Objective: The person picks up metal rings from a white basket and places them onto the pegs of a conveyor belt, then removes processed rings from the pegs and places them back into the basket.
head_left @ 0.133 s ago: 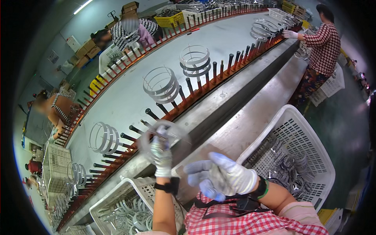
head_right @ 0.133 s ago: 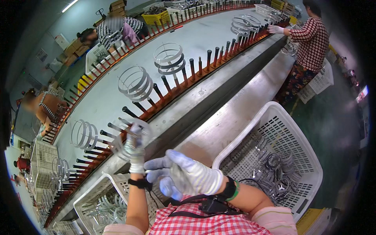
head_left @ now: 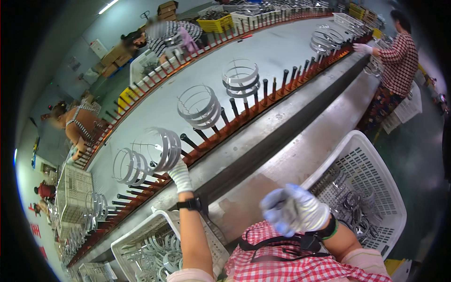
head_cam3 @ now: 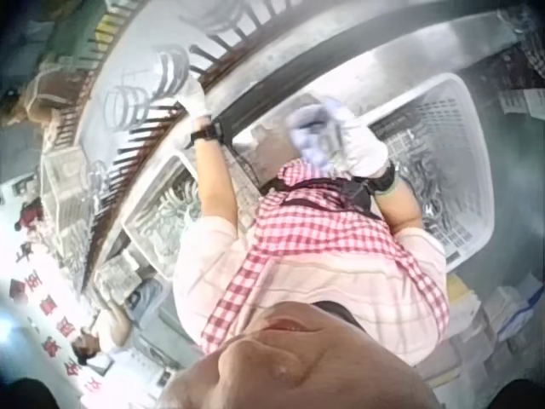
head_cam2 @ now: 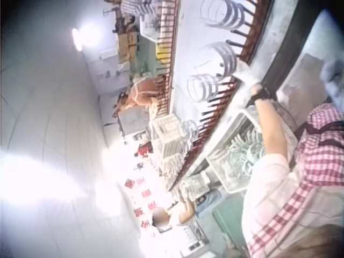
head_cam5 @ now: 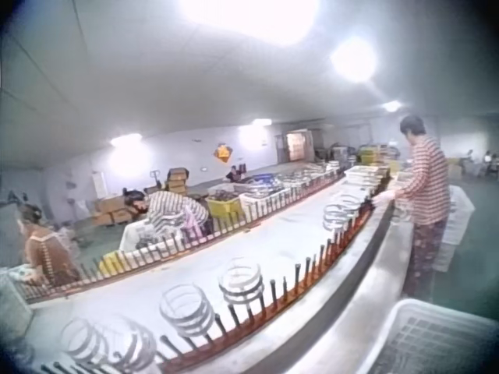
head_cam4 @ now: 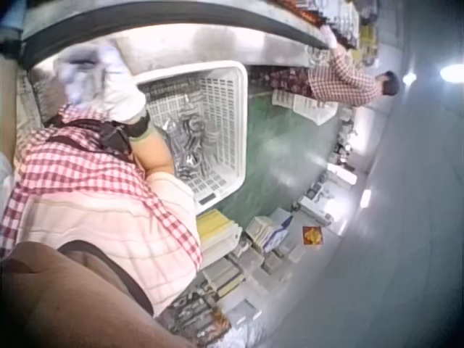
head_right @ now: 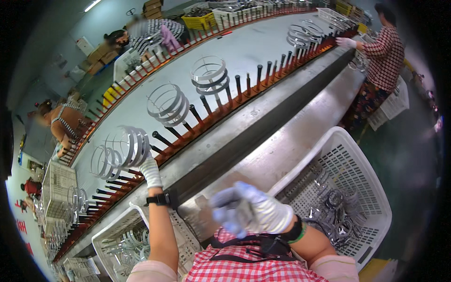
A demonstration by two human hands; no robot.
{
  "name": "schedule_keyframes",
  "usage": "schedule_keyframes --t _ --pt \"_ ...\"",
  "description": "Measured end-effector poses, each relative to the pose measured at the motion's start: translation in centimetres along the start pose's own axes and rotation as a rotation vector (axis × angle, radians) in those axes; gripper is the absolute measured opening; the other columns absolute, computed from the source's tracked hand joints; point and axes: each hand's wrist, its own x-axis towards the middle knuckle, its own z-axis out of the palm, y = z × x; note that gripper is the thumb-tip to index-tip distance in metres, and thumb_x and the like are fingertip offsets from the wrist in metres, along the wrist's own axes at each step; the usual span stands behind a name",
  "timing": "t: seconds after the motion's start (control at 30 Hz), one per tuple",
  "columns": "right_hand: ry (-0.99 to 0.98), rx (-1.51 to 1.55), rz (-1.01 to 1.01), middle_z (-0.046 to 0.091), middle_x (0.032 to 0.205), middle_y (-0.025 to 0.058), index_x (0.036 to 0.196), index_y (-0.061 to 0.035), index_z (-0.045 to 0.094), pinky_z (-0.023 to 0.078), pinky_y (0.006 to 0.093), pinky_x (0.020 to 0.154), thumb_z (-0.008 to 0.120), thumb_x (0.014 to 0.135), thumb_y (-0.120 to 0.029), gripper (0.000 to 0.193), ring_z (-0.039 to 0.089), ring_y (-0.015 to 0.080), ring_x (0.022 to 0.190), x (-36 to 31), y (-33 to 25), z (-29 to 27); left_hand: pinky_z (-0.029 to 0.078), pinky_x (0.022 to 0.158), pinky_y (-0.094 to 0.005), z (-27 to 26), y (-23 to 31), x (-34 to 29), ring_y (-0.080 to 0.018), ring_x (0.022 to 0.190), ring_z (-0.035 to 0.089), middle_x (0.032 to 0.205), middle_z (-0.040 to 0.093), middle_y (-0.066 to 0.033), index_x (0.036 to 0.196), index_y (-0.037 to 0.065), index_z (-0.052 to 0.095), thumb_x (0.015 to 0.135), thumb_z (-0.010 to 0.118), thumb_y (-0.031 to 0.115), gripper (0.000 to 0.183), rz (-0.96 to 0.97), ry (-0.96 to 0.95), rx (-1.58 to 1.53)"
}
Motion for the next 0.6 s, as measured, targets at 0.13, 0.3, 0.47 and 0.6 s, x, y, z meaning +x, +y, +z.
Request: schedule_keyframes --t 0.13,0.3,0.47,0.6 --pt "0.242 0.292 -0.221 0.060 0.085 0.0132 0.104 0.0018 0.056 0.049 0.0268 0.051 0.051 0.087 -0.041 0.047 0.059 0.0198 0.064 -3.5 -2.0 -4.1 0.039 0.089 -0.0389 -2.0 1.1 2.7 -0.0323 0.108 0.051 0.115 0.057 -0.0148 0.114 0.006 0.055 0.088 0.049 0.032 0.037 -0.272 -0.064 -0.342" --pt "0.224 0.232 -0.413 0.061 0.080 0.0122 0.096 -0.0014 0.060 0.045 0.0262 0.047 0.046 0.091 -0.039 0.041 0.058 0.0192 0.060 -7.9 -3.6 -8.5 0.045 0.061 -0.0316 -2.5 -0.5 3.8 -0.0200 0.066 0.060 0.085 0.065 -0.0118 0.101 -0.001 0.057 0.085 0.060 0.024 0.030 -0.827 -0.076 -0.963" --pt "0.417 0.178 -0.610 0.058 0.076 0.0063 0.097 -0.0035 0.060 0.045 0.0269 0.049 0.045 0.091 -0.039 0.039 0.053 0.0157 0.057 -12.4 -3.9 -10.8 0.044 0.067 -0.0415 -1.3 2.0 3.5 -0.0348 0.070 0.061 0.072 0.064 -0.0183 0.074 0.004 0.065 0.073 0.051 0.012 0.016 -0.280 -0.239 -0.108" --pt "0.665 0.102 -0.689 0.059 0.081 0.0052 0.100 -0.0070 0.058 0.045 0.0264 0.058 0.047 0.089 -0.040 0.036 0.054 0.0144 0.067 -15.9 -7.3 -12.1 0.040 0.083 -0.0517 8.2 -3.6 -1.8 -0.0263 0.084 0.061 0.090 0.066 -0.0131 0.081 0.011 0.068 0.078 0.050 0.019 0.021 -0.012 -0.470 0.475"
